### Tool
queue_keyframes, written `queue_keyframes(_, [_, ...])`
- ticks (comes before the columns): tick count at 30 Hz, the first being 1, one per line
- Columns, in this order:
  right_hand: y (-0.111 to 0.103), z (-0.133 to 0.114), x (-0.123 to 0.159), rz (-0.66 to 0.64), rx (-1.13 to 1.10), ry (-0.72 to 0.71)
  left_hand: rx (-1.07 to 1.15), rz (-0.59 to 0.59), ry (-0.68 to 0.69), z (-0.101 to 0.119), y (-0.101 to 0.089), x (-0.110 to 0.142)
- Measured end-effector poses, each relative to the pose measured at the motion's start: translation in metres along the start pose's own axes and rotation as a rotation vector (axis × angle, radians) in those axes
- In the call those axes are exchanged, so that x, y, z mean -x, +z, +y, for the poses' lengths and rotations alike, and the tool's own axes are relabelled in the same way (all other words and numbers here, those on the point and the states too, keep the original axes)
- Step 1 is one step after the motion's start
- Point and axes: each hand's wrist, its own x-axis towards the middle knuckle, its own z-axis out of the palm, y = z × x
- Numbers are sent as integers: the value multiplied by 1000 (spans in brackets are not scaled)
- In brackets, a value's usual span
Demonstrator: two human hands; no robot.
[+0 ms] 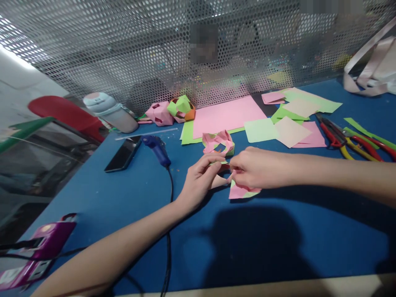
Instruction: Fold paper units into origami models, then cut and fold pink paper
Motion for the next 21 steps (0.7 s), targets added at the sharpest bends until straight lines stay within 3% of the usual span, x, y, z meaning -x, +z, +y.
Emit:
queue_keyframes(3, [-16,-6,-14,-82,-60,43,33,43,9,-1,0,-2])
queue_keyframes(7, [-23,-6,-31,-247,-159,149,117,57,-78,-1,0,-1])
queue_keyframes(11, [-20,0,-37,-262,-369,262,247,-4,-209,-3,-3,2])
queue_keyframes(16, [-21,3,-33,-309,-479,355,189,-65,-164,-3,-4,6])
queue_keyframes(21, [-22,-5,-23,-334,-615,362,173,-23,-161,-1,-3,13])
